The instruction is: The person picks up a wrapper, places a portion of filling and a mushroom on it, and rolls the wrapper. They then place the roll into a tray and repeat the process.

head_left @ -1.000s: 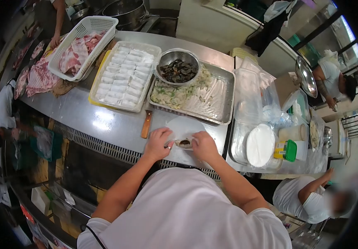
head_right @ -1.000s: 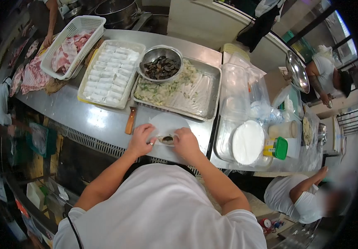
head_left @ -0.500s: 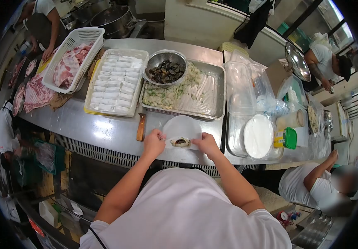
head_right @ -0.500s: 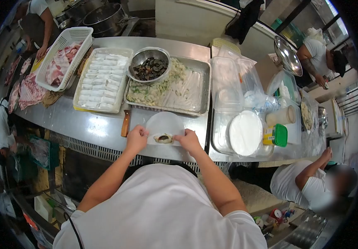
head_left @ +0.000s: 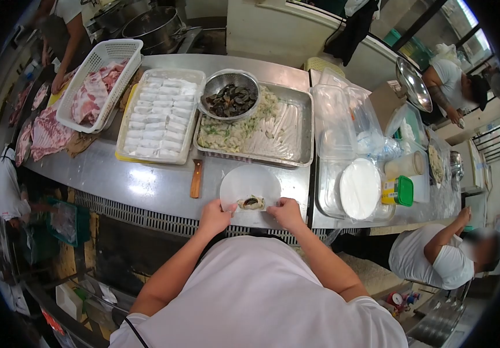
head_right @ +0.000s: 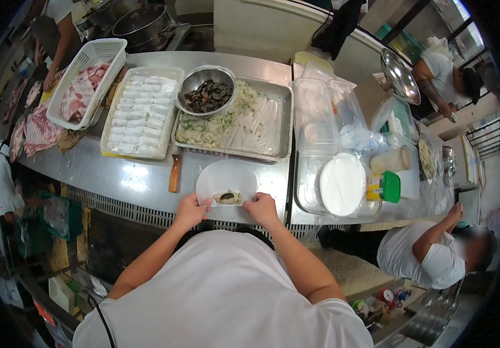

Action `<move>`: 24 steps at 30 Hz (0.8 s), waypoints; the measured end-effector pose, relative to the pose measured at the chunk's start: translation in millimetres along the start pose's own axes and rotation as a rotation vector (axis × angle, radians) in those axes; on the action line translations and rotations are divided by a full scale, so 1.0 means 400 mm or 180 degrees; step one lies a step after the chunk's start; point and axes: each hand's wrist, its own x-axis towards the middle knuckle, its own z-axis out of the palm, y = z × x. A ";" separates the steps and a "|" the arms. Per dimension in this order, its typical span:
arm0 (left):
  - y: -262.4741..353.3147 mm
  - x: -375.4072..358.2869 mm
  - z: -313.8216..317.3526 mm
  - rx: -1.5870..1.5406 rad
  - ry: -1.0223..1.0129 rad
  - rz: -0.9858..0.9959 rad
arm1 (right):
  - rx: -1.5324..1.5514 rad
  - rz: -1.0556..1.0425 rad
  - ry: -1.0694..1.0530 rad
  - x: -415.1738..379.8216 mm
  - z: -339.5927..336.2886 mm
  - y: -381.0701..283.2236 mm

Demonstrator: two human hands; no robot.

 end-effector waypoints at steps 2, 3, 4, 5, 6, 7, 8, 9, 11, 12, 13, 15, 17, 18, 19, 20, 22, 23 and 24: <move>-0.020 0.000 0.004 0.0082 -0.0077 0.0072 | 0.0058 -0.0022 0.0142 0.001 0.012 0.017; -0.007 -0.013 -0.001 0.0070 -0.0076 0.0039 | 0.0148 -0.0009 0.0218 -0.005 0.017 0.013; 0.004 -0.021 -0.001 0.0057 -0.0076 0.0004 | 0.0237 0.0006 0.0294 -0.011 0.022 0.008; 0.005 -0.024 0.005 0.0078 0.0062 0.0189 | 0.0326 -0.0071 0.0415 -0.017 0.030 0.003; 0.009 -0.029 0.012 0.0098 0.0197 0.0376 | 0.0415 -0.0146 0.0538 -0.025 0.040 -0.004; 0.015 -0.032 0.020 0.0118 0.0336 0.0564 | 0.0504 -0.0226 0.0660 -0.031 0.049 -0.012; 0.021 -0.035 0.027 0.0239 0.0378 0.0871 | 0.0570 -0.0293 0.0682 -0.037 0.058 -0.020; 0.050 -0.045 0.027 0.0358 0.0421 0.1178 | 0.0635 -0.0360 0.0703 -0.043 0.067 -0.027; 0.084 -0.037 0.040 0.0689 0.0522 0.1984 | 0.0628 -0.0575 0.0739 -0.051 0.079 -0.037; 0.096 -0.025 0.047 0.0901 0.0578 0.2484 | 0.0557 -0.0721 0.0753 -0.054 0.085 -0.039; 0.104 -0.018 0.053 0.1113 0.0633 0.2984 | 0.0486 -0.0866 0.0766 -0.058 0.089 -0.040; 0.097 0.009 0.071 0.1527 0.0248 0.3190 | 0.0142 -0.1239 0.0925 -0.068 0.094 -0.042; 0.079 0.029 0.087 0.1778 -0.0018 0.3242 | -0.0164 -0.1430 0.0953 -0.072 0.091 -0.044; 0.079 0.030 0.090 0.1824 -0.0094 0.3191 | -0.0292 -0.1429 0.0900 -0.075 0.087 -0.048; 0.078 0.031 0.092 0.1871 -0.0170 0.3140 | -0.0420 -0.1428 0.0846 -0.079 0.083 -0.053; 0.075 0.032 0.091 0.1847 -0.0215 0.3149 | -0.0474 -0.1728 0.0971 -0.081 0.077 -0.057; 0.083 0.024 0.076 0.1803 -0.0311 0.3165 | -0.0579 -0.2322 0.1217 -0.081 0.061 -0.078; 0.082 0.024 0.072 0.1745 -0.0350 0.3150 | -0.0611 -0.2555 0.1128 -0.072 0.057 -0.081; 0.076 0.025 0.069 0.1686 -0.0391 0.3135 | -0.0642 -0.2786 0.1036 -0.061 0.054 -0.082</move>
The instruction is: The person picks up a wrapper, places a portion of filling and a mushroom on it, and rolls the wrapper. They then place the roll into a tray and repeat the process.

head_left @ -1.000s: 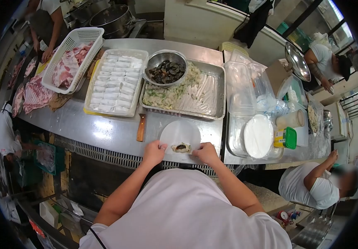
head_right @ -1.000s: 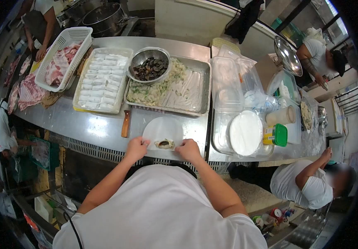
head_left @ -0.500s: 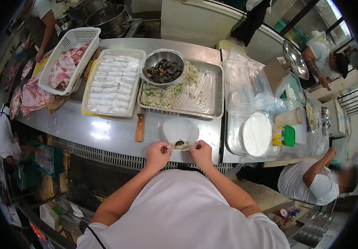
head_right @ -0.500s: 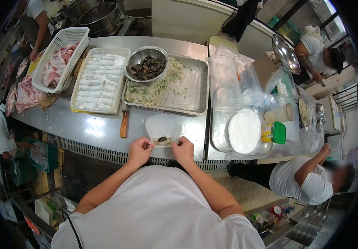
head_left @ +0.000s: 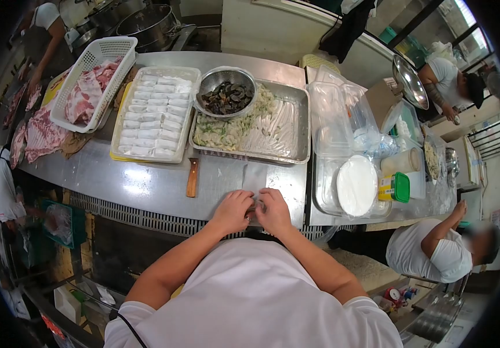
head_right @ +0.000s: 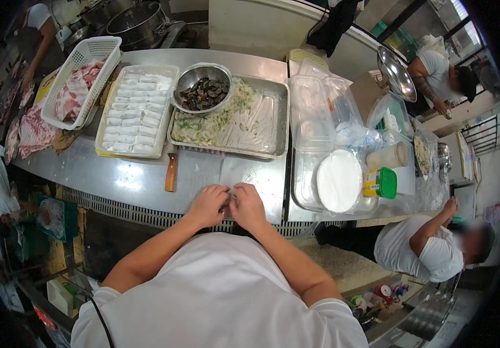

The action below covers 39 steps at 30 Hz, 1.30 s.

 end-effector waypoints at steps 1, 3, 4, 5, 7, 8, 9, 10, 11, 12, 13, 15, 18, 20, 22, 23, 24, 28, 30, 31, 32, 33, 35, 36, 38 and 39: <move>-0.003 -0.005 -0.001 -0.0070 -0.0010 -0.0006 | 0.0040 -0.0234 -0.0061 0.006 0.001 0.008; -0.013 -0.019 0.011 -0.0524 0.0133 -0.0312 | -0.0009 -0.0456 -0.0409 0.018 0.003 0.022; -0.020 -0.026 0.019 -0.0752 0.0205 -0.0461 | -0.0037 -0.0567 -0.0580 0.022 0.003 0.029; -0.026 -0.031 0.028 -0.0919 0.0305 -0.0535 | -0.0071 -0.0583 -0.0623 0.026 0.003 0.035; -0.028 -0.037 0.032 -0.1251 0.0509 -0.0691 | -0.0134 -0.0621 -0.0715 0.030 0.004 0.042; -0.031 -0.039 0.034 -0.1147 0.0572 -0.0632 | -0.0161 -0.0635 -0.0811 0.030 0.006 0.044; -0.026 -0.037 0.028 -0.1044 0.0635 -0.0573 | -0.0189 -0.0650 -0.0908 0.031 0.007 0.044; -0.022 -0.035 0.021 -0.0940 0.0697 -0.0514 | -0.0217 -0.0663 -0.1005 0.031 0.008 0.045; -0.024 -0.031 0.010 -0.0738 0.0468 -0.0351 | -0.0264 -0.0669 -0.1102 0.032 0.008 0.047; -0.029 -0.023 -0.011 -0.0535 0.0240 -0.0190 | -0.0309 -0.0676 -0.1199 0.034 0.004 0.044; -0.034 -0.018 -0.026 -0.0331 0.0012 -0.0031 | -0.0354 -0.0684 -0.1298 0.036 0.001 0.041; -0.043 -0.021 -0.041 -0.0168 -0.0284 0.0052 | -0.0334 -0.0736 -0.1183 0.030 -0.014 0.028; -0.041 -0.041 -0.067 -0.0047 -0.0431 0.0214 | -0.0310 -0.0383 -0.1045 0.014 -0.063 0.001; -0.036 -0.055 -0.074 0.0012 -0.0484 0.0286 | -0.0345 -0.0191 -0.1020 0.000 -0.096 0.000; -0.033 -0.072 -0.071 0.0094 -0.0606 0.0302 | -0.0412 -0.0178 -0.1051 -0.020 -0.113 0.003; -0.032 -0.082 -0.065 0.0136 -0.0633 0.0307 | -0.0409 -0.0269 -0.1148 -0.031 -0.111 0.001; -0.034 -0.091 -0.055 0.0176 -0.0663 0.0317 | -0.0408 -0.0356 -0.1242 -0.044 -0.108 0.001; -0.042 -0.111 -0.018 0.0197 -0.0495 0.0367 | -0.0553 -0.0616 -0.1403 -0.092 -0.059 0.019; -0.042 -0.115 -0.005 0.0056 -0.0115 0.0427 | -0.0485 -0.0637 -0.1290 -0.106 -0.043 0.026; -0.041 -0.116 -0.001 -0.0021 0.0072 0.0460 | -0.0454 -0.0639 -0.1233 -0.111 -0.040 0.024; -0.042 -0.116 0.001 -0.0069 0.0144 0.0464 | -0.0385 -0.0612 -0.1147 -0.115 -0.038 0.023; -0.044 -0.111 0.001 -0.0116 0.0222 0.0468 | -0.0319 -0.0590 -0.1061 -0.117 -0.037 0.021; -0.044 -0.103 0.002 -0.0134 0.0349 0.0465 | -0.0234 -0.0580 -0.0894 -0.117 -0.031 0.021; -0.044 -0.098 0.004 -0.0109 0.0395 0.0461 | -0.0216 -0.0589 -0.0812 -0.118 -0.022 0.025; -0.041 -0.090 0.006 -0.0074 0.0480 0.0391 | -0.0201 -0.0591 -0.0693 -0.114 -0.005 0.036; -0.039 -0.087 0.007 -0.0066 0.0513 0.0325 | -0.0202 -0.0580 -0.0656 -0.109 0.003 0.038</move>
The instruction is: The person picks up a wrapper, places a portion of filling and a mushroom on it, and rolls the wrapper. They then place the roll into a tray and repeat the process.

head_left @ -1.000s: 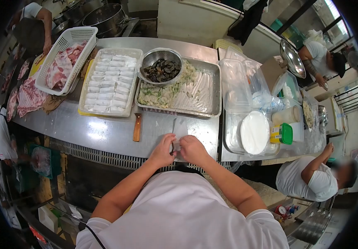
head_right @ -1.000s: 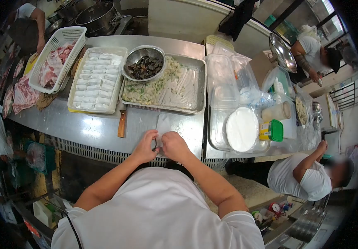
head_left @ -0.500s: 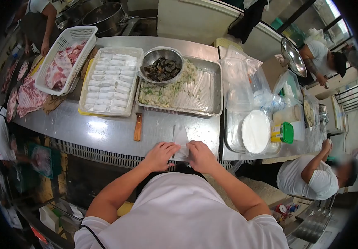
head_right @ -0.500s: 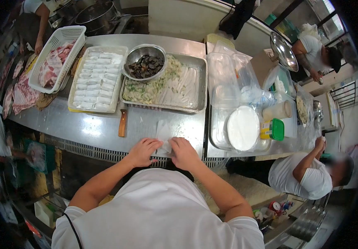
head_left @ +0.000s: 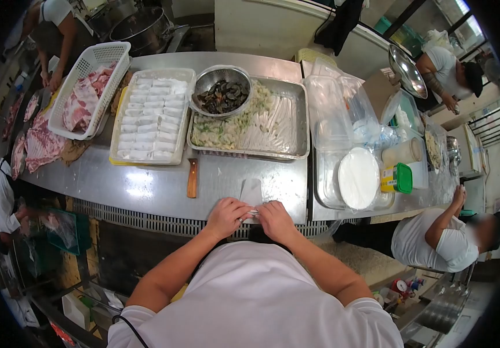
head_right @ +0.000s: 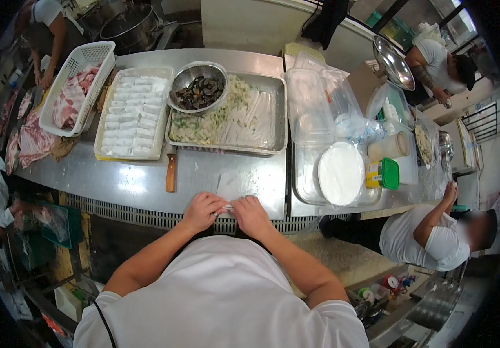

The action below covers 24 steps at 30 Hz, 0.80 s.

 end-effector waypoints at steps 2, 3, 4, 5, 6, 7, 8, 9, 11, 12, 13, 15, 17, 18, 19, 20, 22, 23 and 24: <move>0.004 0.008 0.005 0.0011 0.0059 -0.0152 | -0.0076 0.0062 0.0001 0.010 0.011 0.008; 0.004 0.012 0.011 0.0010 0.0084 -0.0241 | -0.0147 0.0110 -0.0037 0.017 0.013 0.009; 0.004 0.016 0.015 0.0011 0.0113 -0.0331 | -0.0218 0.0156 -0.0074 0.025 0.015 0.011; 0.003 0.019 0.018 0.0037 0.0083 -0.0431 | -0.0240 0.0317 -0.0171 0.034 0.016 0.013; 0.007 0.029 0.015 0.0064 0.0056 -0.0533 | -0.0262 0.0476 -0.0270 0.047 0.014 0.012; 0.011 0.040 0.013 0.0087 0.0029 -0.0633 | -0.0286 0.0638 -0.0369 0.056 0.010 0.008; 0.014 0.053 0.011 0.0115 -0.0052 -0.0733 | -0.0245 0.0634 -0.0140 0.064 0.008 0.001; 0.014 0.062 0.011 0.0143 -0.0134 -0.0834 | -0.0201 0.0630 0.0087 0.071 0.006 -0.008; 0.008 0.082 0.008 0.0205 -0.0259 -0.0974 | -0.0227 0.0459 0.0205 0.080 -0.002 -0.016; 0.003 0.088 0.012 0.0233 -0.0303 -0.1016 | -0.0298 0.0296 0.0089 0.073 -0.006 -0.015; -0.001 0.093 0.015 0.0260 -0.0348 -0.1058 | -0.0370 0.0136 -0.0027 0.067 -0.009 -0.015; -0.001 0.103 0.015 0.0312 -0.0428 -0.1139 | -0.0449 0.0019 -0.0061 0.060 -0.002 -0.009; 0.001 0.108 0.001 0.0220 -0.0354 -0.0904 | -0.0491 -0.0074 -0.0104 0.062 0.008 0.007; 0.004 0.104 -0.018 0.0095 -0.0252 -0.0628 | -0.0491 -0.0096 -0.0135 0.064 0.010 0.012; 0.002 0.104 -0.033 -0.0029 -0.0154 -0.0344 | -0.0495 -0.0114 -0.0159 0.066 0.009 0.018; -0.002 0.100 -0.038 -0.0048 -0.0222 -0.0240 | -0.0526 -0.0126 -0.0155 0.066 0.010 0.025; -0.009 0.079 -0.042 -0.0086 -0.0359 -0.0051 | -0.0574 -0.0154 -0.0161 0.068 0.009 0.029; -0.016 0.075 -0.042 -0.0096 -0.0339 -0.0053 | -0.0499 -0.0138 -0.0124 0.070 0.009 0.030; -0.025 0.072 -0.037 -0.0109 -0.0320 -0.0054 | -0.0426 -0.0118 -0.0088 0.071 0.006 0.031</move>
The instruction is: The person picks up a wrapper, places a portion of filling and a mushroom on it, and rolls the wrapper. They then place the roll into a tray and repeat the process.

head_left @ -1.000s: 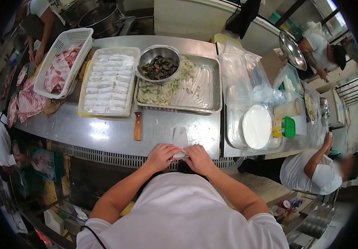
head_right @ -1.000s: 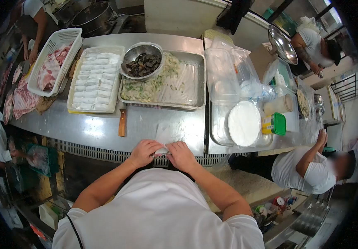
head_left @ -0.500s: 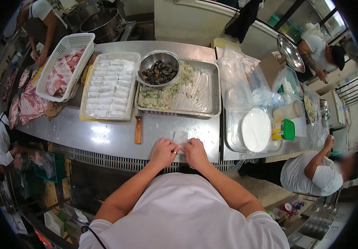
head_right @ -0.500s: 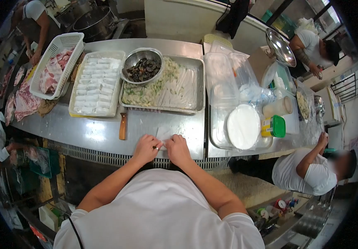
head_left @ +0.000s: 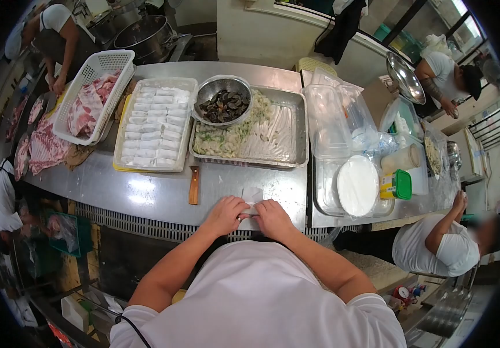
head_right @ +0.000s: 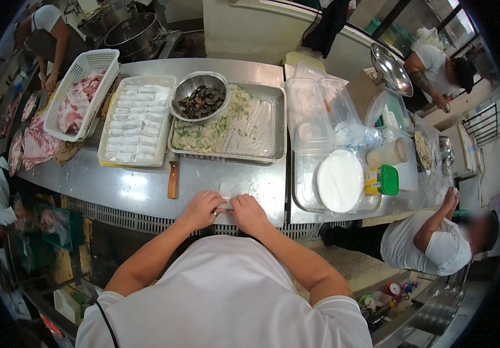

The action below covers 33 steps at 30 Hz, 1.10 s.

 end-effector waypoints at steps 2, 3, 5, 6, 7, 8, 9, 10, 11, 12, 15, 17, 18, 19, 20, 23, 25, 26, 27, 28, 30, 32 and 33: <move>-0.017 0.002 0.018 0.0007 0.0045 -0.0073 | 0.0055 0.0081 0.0073 0.002 -0.004 0.003; -0.024 0.003 0.024 0.0036 0.0075 -0.0154 | 0.0043 0.0131 0.0110 0.003 -0.001 0.003; -0.039 0.007 0.034 0.0088 0.0193 -0.0253 | 0.0030 0.0234 0.0117 0.010 0.006 0.006; -0.041 0.015 0.038 0.0104 0.0279 -0.0269 | 0.0024 0.0295 0.0085 0.013 0.009 0.009; -0.042 0.020 0.041 0.0116 0.0362 -0.0283 | 0.0016 0.0359 0.0053 0.014 0.011 0.013; -0.042 0.023 0.043 0.0120 0.0379 -0.0206 | 0.0011 0.0413 -0.0018 0.016 0.013 0.017; -0.040 0.025 0.043 0.0125 0.0395 -0.0128 | 0.0005 0.0466 -0.0087 0.019 0.014 0.021; -0.038 0.029 0.041 0.0130 0.0412 -0.0048 | -0.0001 0.0519 -0.0154 0.020 0.015 0.024; -0.037 0.028 0.040 0.0197 0.0376 -0.0001 | 0.0001 0.0545 -0.0160 0.019 0.017 0.024; -0.036 0.023 0.041 0.0264 0.0343 0.0044 | 0.0003 0.0568 -0.0167 0.020 0.016 0.023; -0.041 0.019 0.041 0.0366 0.0261 0.0078 | -0.0008 0.0474 -0.0071 0.020 0.002 0.020; -0.041 0.018 0.040 0.0374 0.0233 0.0058 | 0.0178 0.0627 -0.0115 0.025 -0.016 0.022; -0.040 0.017 0.039 0.0367 0.0225 0.0045 | 0.0375 0.0840 -0.0206 0.036 -0.036 0.021; -0.041 0.017 0.038 0.0360 0.0215 0.0029 | 0.0574 0.1053 -0.0300 0.051 -0.061 0.017; -0.043 0.017 0.039 0.0353 0.0231 0.0036 | 0.0627 0.1485 -0.0274 0.075 -0.090 0.024; -0.042 0.015 0.040 0.0332 0.0273 0.0023 | 0.0276 0.2549 -0.0458 0.192 -0.171 0.117; -0.041 0.015 0.037 0.0329 0.0278 0.0011 | -0.0387 0.1593 -0.0333 0.190 -0.123 0.244; -0.043 0.015 0.037 0.0350 0.0266 0.0019 | -0.0113 0.1802 -0.0730 0.221 -0.135 0.246; -0.045 0.015 0.038 0.0369 0.0258 0.0025 | 0.0159 0.2005 -0.1131 0.261 -0.160 0.229; -0.046 0.015 0.039 0.0390 0.0255 0.0023 | 0.0432 0.2195 -0.1538 0.295 -0.177 0.209; -0.047 0.015 0.039 0.0365 0.0280 0.0027 | 0.0786 0.2259 -0.1640 0.344 -0.182 0.165; -0.046 0.013 0.039 0.0355 0.0299 0.0037 | 0.1071 0.2239 -0.1684 0.376 -0.167 0.130; -0.047 0.013 0.039 0.0360 0.0306 0.0048 | 0.1180 0.2185 -0.1674 0.390 -0.158 0.116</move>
